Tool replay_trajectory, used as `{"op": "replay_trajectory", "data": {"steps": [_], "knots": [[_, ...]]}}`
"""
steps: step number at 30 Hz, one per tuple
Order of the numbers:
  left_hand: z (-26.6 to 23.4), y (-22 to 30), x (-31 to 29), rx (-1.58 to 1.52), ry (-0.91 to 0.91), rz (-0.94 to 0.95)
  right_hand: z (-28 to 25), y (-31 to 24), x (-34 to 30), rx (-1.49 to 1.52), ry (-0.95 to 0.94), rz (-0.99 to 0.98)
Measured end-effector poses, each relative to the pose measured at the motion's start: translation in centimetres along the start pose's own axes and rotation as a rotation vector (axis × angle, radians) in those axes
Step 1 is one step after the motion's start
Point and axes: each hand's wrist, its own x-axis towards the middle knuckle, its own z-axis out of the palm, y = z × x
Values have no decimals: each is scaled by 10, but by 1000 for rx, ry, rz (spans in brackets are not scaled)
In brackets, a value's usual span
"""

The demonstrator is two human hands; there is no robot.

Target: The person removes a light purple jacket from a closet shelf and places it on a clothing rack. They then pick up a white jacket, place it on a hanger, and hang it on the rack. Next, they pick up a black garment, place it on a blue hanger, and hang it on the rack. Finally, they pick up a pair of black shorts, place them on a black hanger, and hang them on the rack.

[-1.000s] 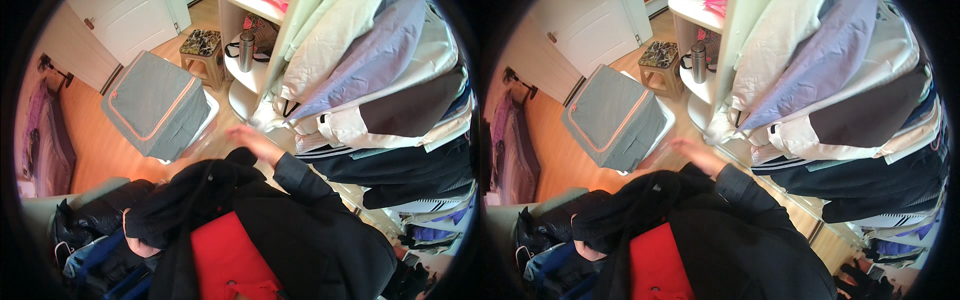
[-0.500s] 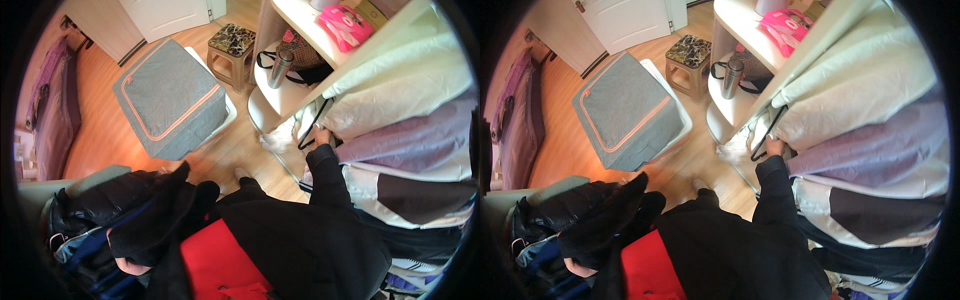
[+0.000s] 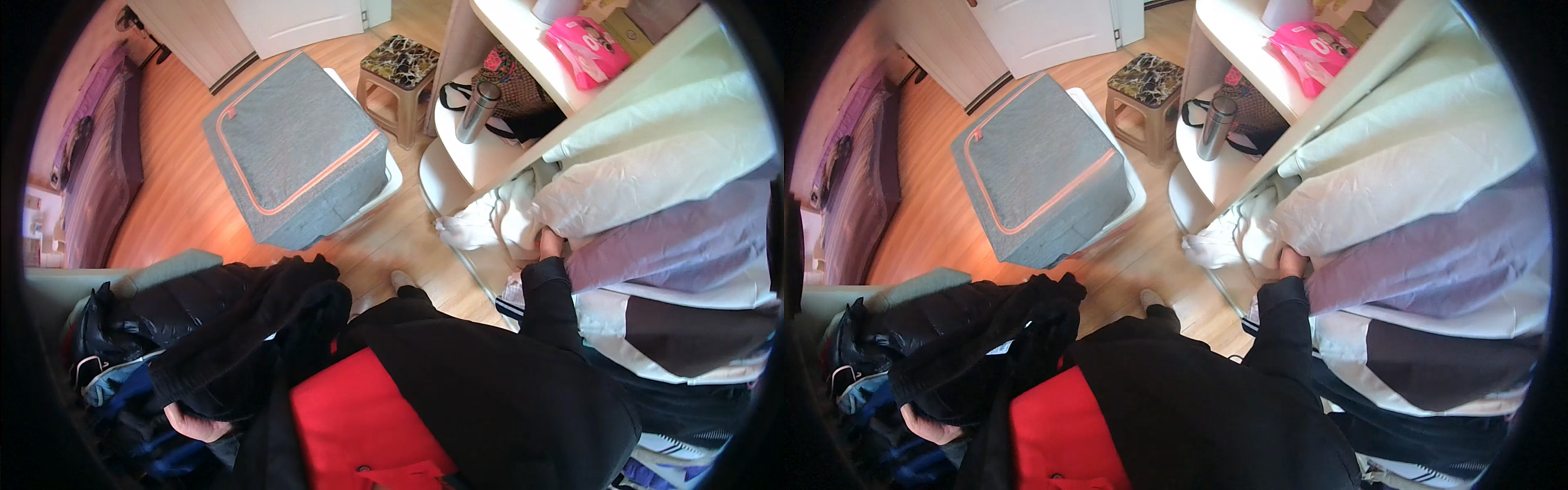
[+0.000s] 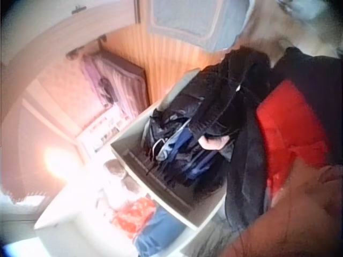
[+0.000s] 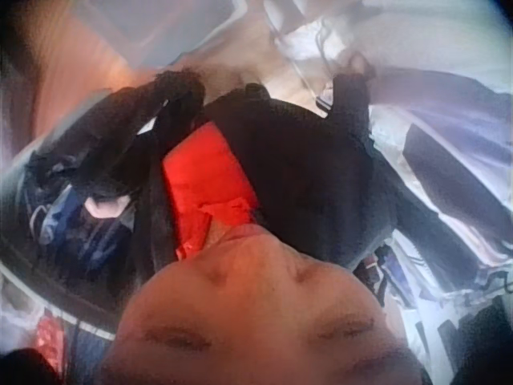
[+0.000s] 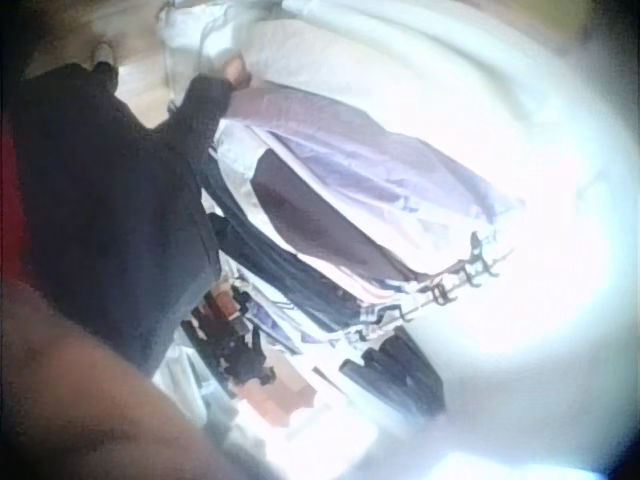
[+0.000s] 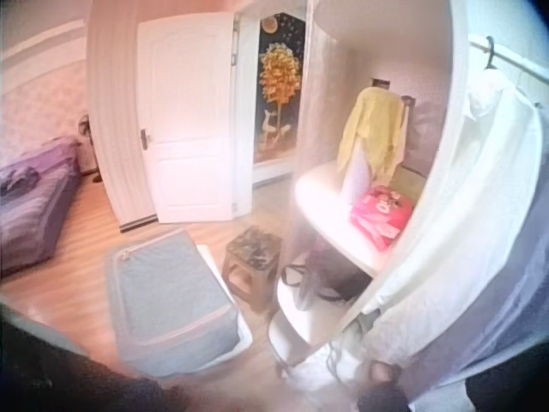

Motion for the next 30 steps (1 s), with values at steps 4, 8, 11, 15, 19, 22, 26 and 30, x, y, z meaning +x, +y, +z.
{"op": "replay_trajectory", "data": {"steps": [4,8,11,15,19,22,26,30], "knots": [[2,-11,11,-366,-36,-180,-46,1,-55,-291,-11,-156],[16,-13,20,-839,-433,-316,-69,16,-140,-194,70,-55],[32,-11,23,-925,-558,-370,-80,32,-234,-337,185,-327],[51,-9,19,-933,-459,-526,-108,25,-325,-423,-120,-314],[59,1,19,-1041,-710,-547,-101,-1,-361,-409,-509,-409],[60,10,20,-1011,-578,-508,-74,-23,-350,-375,-667,-436],[56,23,30,-880,-413,-450,-40,-52,-323,-82,-930,-605],[51,40,54,-945,-607,-333,-8,-80,-295,-12,-1379,-527]]}}
